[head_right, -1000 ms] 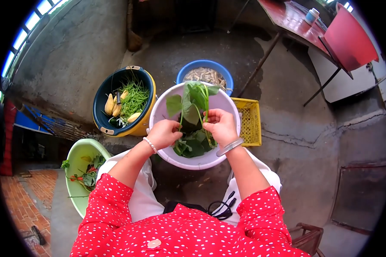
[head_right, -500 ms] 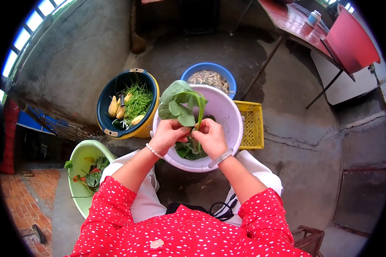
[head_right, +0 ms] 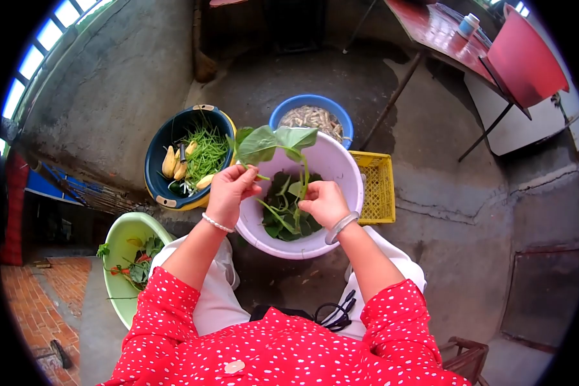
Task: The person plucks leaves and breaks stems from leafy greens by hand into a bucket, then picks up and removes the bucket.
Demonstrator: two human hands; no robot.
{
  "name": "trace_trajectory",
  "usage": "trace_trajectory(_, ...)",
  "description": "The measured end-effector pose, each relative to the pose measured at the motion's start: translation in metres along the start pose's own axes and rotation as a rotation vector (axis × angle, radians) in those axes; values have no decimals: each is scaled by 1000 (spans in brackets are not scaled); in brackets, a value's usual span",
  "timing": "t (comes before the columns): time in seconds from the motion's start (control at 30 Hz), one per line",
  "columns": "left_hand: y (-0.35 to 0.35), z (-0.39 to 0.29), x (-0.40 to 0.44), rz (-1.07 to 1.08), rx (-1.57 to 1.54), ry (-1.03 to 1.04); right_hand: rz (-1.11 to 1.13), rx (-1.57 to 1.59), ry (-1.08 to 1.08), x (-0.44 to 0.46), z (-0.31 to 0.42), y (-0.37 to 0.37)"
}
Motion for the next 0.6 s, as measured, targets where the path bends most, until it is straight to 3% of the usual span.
trace_trajectory(0.03,6,0,-3,15,53,34,-166,-477,-71,-12,35,-16)
trace_trajectory(0.13,27,10,-10,157,394,163,-327,-443,-208,-10,48,-22)
trace_trajectory(0.17,32,14,-14,194,551,214,-168,-43,-98,0,32,-12)
trace_trajectory(0.27,56,12,-33,301,944,525,-56,443,-36,-5,37,9)
trace_trajectory(0.3,59,14,-37,300,965,505,-50,481,-19,-8,38,14)
trace_trajectory(0.43,63,10,-43,305,976,578,-158,474,-60,-11,32,7)
trace_trajectory(0.5,63,-8,-48,235,939,687,-182,244,-128,-9,35,1)
trace_trajectory(0.6,76,-50,-68,134,1095,1136,-167,-17,-218,-9,43,1)
Point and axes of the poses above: each hand's wrist, its own x-axis towards the middle knuckle, its own y-axis out of the palm, z = x × y, the point moved 8 cm from there along x, towards the middle knuckle, and after that the axes turned 7 degrees about -x, right-handed, at the moved point
